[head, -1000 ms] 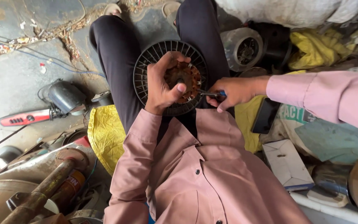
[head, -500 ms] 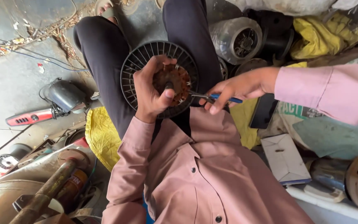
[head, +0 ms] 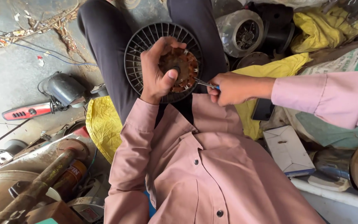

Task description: The person sits on the floor and uses pliers to pull and cut copper windings from a motor stator held on their lap. They repeatedly grip, twist, and cut the wires, removing sections of the coil throughout the clip.

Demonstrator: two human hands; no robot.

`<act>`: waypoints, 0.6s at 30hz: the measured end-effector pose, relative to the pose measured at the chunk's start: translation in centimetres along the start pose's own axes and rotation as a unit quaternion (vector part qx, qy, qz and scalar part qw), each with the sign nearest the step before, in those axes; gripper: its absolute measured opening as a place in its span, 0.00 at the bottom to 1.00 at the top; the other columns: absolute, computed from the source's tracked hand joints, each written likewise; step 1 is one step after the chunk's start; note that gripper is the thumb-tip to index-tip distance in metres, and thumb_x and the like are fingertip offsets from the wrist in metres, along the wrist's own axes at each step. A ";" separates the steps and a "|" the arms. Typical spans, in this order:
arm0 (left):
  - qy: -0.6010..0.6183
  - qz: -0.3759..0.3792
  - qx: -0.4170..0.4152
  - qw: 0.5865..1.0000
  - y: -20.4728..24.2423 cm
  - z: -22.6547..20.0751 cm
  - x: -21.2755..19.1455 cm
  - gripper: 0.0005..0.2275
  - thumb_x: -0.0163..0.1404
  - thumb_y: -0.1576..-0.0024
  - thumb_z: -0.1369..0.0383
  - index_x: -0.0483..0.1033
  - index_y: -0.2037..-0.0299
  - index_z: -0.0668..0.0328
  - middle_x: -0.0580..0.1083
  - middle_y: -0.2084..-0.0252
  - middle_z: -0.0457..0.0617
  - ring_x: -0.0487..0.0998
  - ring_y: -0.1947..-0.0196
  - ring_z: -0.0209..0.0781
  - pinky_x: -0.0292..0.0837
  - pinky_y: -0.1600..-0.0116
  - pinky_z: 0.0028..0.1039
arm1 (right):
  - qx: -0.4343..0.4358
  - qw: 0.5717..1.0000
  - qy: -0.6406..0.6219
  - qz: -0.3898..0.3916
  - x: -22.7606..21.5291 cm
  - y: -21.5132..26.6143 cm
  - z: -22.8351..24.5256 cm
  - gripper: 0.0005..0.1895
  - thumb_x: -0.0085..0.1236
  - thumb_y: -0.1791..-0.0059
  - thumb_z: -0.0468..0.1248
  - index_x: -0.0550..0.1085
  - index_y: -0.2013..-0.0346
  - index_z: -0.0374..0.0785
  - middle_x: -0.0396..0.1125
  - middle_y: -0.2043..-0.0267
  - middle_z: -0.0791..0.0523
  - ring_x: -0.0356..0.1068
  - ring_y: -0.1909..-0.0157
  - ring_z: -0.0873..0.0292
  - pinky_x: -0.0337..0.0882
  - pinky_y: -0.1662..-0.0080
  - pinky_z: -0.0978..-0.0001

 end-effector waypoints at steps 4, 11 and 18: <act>0.025 0.018 0.008 1.000 0.0 0.8 0.7 0.42 0.46 0.47 0.29 0.72 0.53 0.72 0.81 0.56 0.60 0.86 0.51 0.51 0.81 0.43 0.32 | -0.074 0.995 0.042 0.045 0.4 -0.2 0.1 0.10 0.59 0.64 0.29 0.66 0.75 0.37 0.72 0.72 0.60 0.69 0.68 0.60 0.70 0.63 0.64; -0.030 0.052 0.023 0.998 -0.3 1.3 1.1 0.41 0.46 0.48 0.29 0.72 0.54 0.72 0.81 0.54 0.61 0.86 0.51 0.51 0.82 0.43 0.33 | -0.187 0.982 0.020 0.032 0.8 -0.7 1.7 0.12 0.63 0.62 0.30 0.65 0.76 0.38 0.66 0.77 0.57 0.65 0.72 0.58 0.67 0.64 0.62; -0.043 0.045 0.012 0.998 -0.6 0.7 1.0 0.43 0.47 0.48 0.28 0.72 0.53 0.72 0.81 0.54 0.61 0.86 0.51 0.50 0.82 0.47 0.31 | -0.232 0.972 0.025 -0.007 0.4 -1.4 1.5 0.13 0.62 0.62 0.29 0.63 0.79 0.36 0.63 0.81 0.54 0.63 0.75 0.54 0.66 0.66 0.60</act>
Point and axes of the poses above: each hand's wrist, its own y-axis away from the middle knuckle, its own x-axis out of the palm, z = x × y, the point moved 10 cm from there along -y, towards the middle knuckle
